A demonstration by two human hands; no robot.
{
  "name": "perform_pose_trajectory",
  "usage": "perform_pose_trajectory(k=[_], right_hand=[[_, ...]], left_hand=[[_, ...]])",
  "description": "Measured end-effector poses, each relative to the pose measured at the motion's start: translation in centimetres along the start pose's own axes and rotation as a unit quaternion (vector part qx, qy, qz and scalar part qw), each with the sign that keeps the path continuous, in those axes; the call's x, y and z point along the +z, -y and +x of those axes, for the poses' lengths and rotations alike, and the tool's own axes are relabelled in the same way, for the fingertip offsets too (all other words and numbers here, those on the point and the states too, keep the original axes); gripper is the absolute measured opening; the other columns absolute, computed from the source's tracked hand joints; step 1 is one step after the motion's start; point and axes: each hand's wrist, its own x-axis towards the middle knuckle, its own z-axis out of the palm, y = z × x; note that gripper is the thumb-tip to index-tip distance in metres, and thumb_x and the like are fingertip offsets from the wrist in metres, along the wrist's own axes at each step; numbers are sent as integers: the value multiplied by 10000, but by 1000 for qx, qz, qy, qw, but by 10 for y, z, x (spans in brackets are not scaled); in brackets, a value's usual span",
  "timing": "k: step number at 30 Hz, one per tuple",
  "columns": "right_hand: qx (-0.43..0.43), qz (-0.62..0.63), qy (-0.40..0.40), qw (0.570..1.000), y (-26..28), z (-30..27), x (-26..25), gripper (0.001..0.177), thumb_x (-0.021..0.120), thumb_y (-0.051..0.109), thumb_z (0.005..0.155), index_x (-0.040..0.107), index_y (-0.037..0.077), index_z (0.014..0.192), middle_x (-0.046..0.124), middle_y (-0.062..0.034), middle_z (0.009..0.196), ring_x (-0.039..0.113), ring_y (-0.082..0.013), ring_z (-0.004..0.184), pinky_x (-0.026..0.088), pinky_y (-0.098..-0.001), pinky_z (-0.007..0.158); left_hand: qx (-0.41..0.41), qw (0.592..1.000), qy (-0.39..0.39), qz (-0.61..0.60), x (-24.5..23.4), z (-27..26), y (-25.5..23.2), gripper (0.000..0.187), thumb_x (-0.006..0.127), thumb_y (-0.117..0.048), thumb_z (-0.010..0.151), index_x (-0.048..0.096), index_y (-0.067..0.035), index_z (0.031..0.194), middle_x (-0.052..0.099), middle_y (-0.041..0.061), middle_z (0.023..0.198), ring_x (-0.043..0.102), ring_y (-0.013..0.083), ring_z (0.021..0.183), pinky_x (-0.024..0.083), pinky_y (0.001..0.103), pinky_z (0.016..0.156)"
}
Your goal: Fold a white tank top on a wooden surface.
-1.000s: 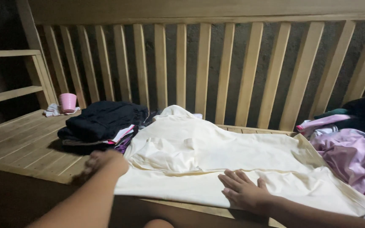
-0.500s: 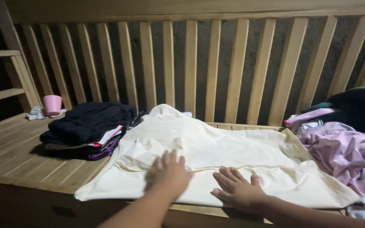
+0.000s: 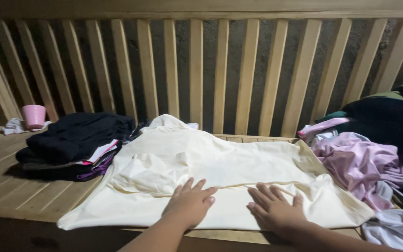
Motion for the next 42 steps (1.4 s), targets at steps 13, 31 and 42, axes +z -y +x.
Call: perform_pose_trajectory(k=[13, 31, 42], right_hand=[[50, -87, 26, 995, -85, -3, -4, 639, 361, 610, 1012, 218, 389, 1595, 94, 8, 1725, 112, -364, 1581, 189, -824, 1084], [274, 171, -77, 943, -174, 20, 13, 776, 444, 652, 956, 301, 294, 1629, 460, -145, 1508, 444, -383, 1322, 323, -639, 1122], [253, 76, -61, 963, -205, 41, -16, 646, 620, 262, 906, 498, 514, 1488, 191, -192, 1624, 245, -436, 1472, 324, -578, 1172]], left_hand=[[-51, 999, -4, 2, -2, 3, -3, 450, 351, -495, 1042, 459, -482, 1478, 271, -37, 1664, 151, 269, 1566, 158, 440, 1262], [-82, 996, -31, -18, -4, 5, -2, 401, 424, -511, 1013, 564, -516, 1388, 319, -63, 1637, 223, 239, 1544, 191, 407, 1256], [-90, 994, -59, 6, -1, 10, -21, 354, 498, -366, 995, 624, -423, 1322, 421, -18, 1552, 307, 277, 1478, 231, 471, 1237]])
